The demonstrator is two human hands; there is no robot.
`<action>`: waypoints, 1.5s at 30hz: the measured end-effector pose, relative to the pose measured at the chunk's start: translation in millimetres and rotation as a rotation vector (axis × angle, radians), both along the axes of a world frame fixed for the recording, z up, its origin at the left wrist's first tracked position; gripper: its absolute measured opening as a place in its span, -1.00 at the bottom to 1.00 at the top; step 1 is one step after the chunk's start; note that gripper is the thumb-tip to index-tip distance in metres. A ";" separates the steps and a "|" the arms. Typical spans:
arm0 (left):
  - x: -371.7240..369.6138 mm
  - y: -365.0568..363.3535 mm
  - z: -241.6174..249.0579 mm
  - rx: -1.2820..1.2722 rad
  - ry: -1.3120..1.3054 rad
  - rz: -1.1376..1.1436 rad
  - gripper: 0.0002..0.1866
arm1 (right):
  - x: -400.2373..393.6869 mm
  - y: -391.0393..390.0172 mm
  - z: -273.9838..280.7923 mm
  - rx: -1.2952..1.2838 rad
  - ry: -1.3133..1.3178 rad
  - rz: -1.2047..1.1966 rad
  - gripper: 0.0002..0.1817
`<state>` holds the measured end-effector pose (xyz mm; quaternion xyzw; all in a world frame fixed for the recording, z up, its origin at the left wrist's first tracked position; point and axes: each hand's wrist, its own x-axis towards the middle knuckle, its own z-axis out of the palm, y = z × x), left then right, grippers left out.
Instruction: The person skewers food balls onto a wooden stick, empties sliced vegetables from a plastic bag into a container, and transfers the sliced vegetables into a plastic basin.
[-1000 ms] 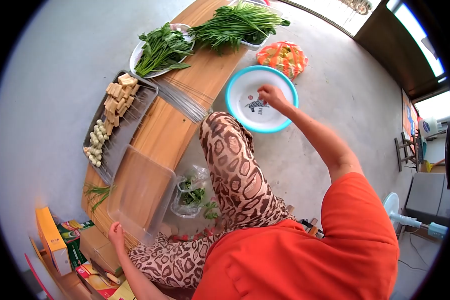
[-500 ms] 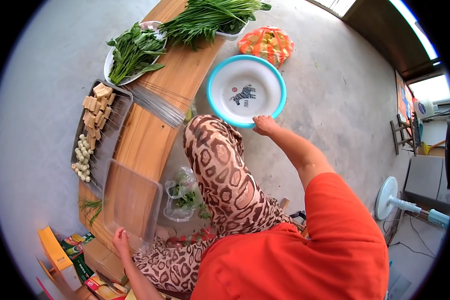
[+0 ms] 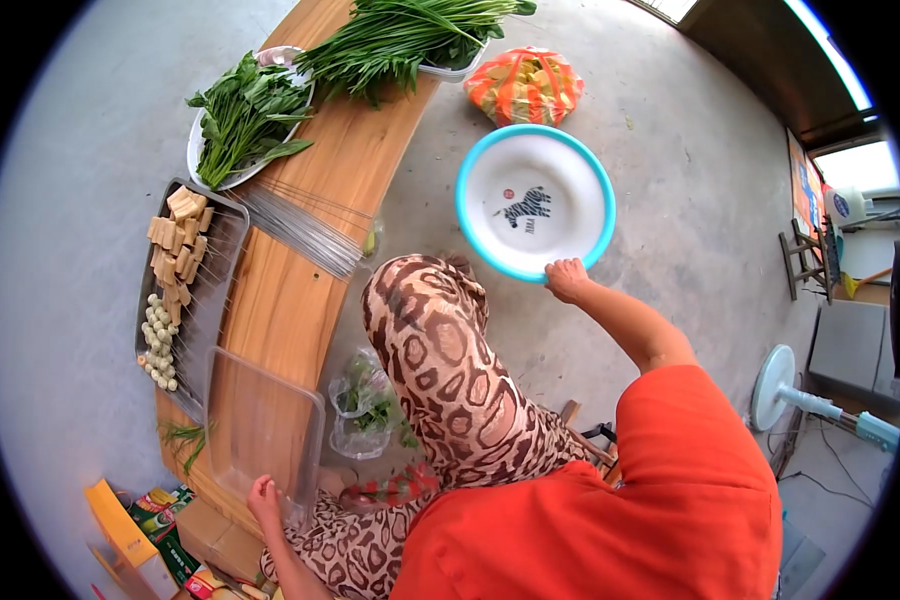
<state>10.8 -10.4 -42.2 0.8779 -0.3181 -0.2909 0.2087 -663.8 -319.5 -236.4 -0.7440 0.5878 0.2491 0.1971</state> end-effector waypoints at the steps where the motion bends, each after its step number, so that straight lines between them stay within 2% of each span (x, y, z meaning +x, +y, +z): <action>1: -1.3 -0.5 -2.5 0.016 0.014 -0.002 -0.85 | -13.2 6.9 1.1 0.029 0.008 -0.026 -0.63; 3: -6.3 -4.3 -4.8 0.032 0.029 -0.010 -0.85 | -33.2 9.3 13.3 0.057 0.018 -0.057 -0.65; 5: -11.5 -10.0 -4.1 0.055 0.040 0.014 -0.86 | -47.6 -1.2 34.5 0.378 0.126 -0.017 -0.62; 7: -6.0 -9.9 -7.0 0.025 0.037 0.010 -0.87 | -58.9 -28.8 37.1 0.747 0.133 -0.216 -0.67; 8: -2.9 -7.5 -7.9 -0.006 0.034 0.011 -0.87 | -85.5 -39.9 -25.2 0.874 0.131 -0.348 -0.71; 9: 1.2 -5.3 -9.4 -0.003 0.035 0.007 -0.87 | -74.4 -59.4 -3.0 0.779 0.060 -0.470 -0.75; 10: 5.9 -2.8 -9.4 -0.053 -0.032 -0.002 -0.87 | -44.2 -78.6 60.6 0.555 -0.015 -0.432 -0.74; 11: 9.3 -1.0 -9.1 -0.105 -0.099 -0.009 -0.87 | -48.9 -100.6 39.4 0.374 -0.164 -0.499 -0.73; 12: 11.7 -0.1 -7.3 -0.105 -0.097 -0.012 -0.87 | -43.1 -117.9 55.1 0.198 -0.297 -0.437 -0.73; 14: 15.7 3.0 -1.0 0.010 -0.130 -0.020 -0.88 | -27.0 -153.5 62.8 -0.073 -0.522 -0.513 -0.76; 15: 18.2 6.3 -0.3 0.012 -0.131 -0.019 -0.88 | -21.7 -174.2 54.9 -0.137 -0.467 -0.523 -0.76; 16: 21.3 9.0 -1.2 0.018 -0.119 -0.033 -0.88 | -20.9 -195.9 44.5 -0.203 -0.439 -0.403 -0.72; 17: 23.5 11.7 -1.5 0.026 -0.109 -0.046 -0.89 | -19.7 -213.4 31.9 -0.200 -0.439 -0.403 -0.72; 19: 24.1 18.8 -1.1 0.051 -0.099 -0.025 -0.89 | -14.1 -242.3 9.8 -0.357 -0.425 -0.458 -0.65; 23: 10.5 31.7 0.3 0.007 -0.047 -0.005 -0.90 | -2.4 -287.3 0.6 -0.323 -0.324 -0.486 -0.56; 25: 31.3 54.1 -6.3 0.081 -0.034 -0.042 -0.89 | 2.1 -299.6 0.0 -0.408 -0.326 -0.508 -0.54; 26: 38.9 59.9 -9.6 0.149 -0.023 -0.078 -0.88 | 4.0 -306.4 6.6 -0.347 -0.326 -0.527 -0.38; 27: 26.9 51.4 -1.0 0.153 -0.022 -0.077 -0.88 | 4.6 -314.6 5.2 -0.342 -0.324 -0.527 -0.38; 29: -22.1 11.4 34.6 0.505 -0.228 -0.222 -0.54 | 5.8 -329.7 1.7 -0.355 -0.325 -0.573 -0.33; 32: -20.7 16.3 27.4 0.400 -0.223 -0.268 -0.64 | 10.5 -345.9 -0.6 -0.374 -0.353 -0.563 -0.26; 35: -33.5 6.1 30.1 0.410 -0.268 -0.328 -0.66 | 11.7 -363.4 -9.2 -0.359 -0.364 -0.541 -0.19; 37: -50.9 -9.1 35.9 0.425 -0.226 -0.282 -0.67 | 8.5 -374.3 -19.6 -0.296 -0.383 -0.509 -0.14; 39: -51.4 -7.4 31.7 0.440 -0.185 -0.240 -0.67 | 8.1 -376.7 -27.8 -0.323 -0.381 -0.509 -0.14; 41: -45.3 1.6 24.8 0.367 -0.206 -0.339 -0.69 | 6.8 -379.2 -34.3 -0.348 -0.382 -0.508 -0.14; 43: -51.0 -0.9 26.6 0.366 -0.186 -0.327 -0.70 | 4.7 -381.5 -39.2 -0.369 -0.369 -0.491 -0.15; 45: -59.8 -7.6 28.9 0.364 -0.168 -0.317 -0.71 | 3.9 -385.1 -39.0 -0.315 -0.389 -0.505 -0.15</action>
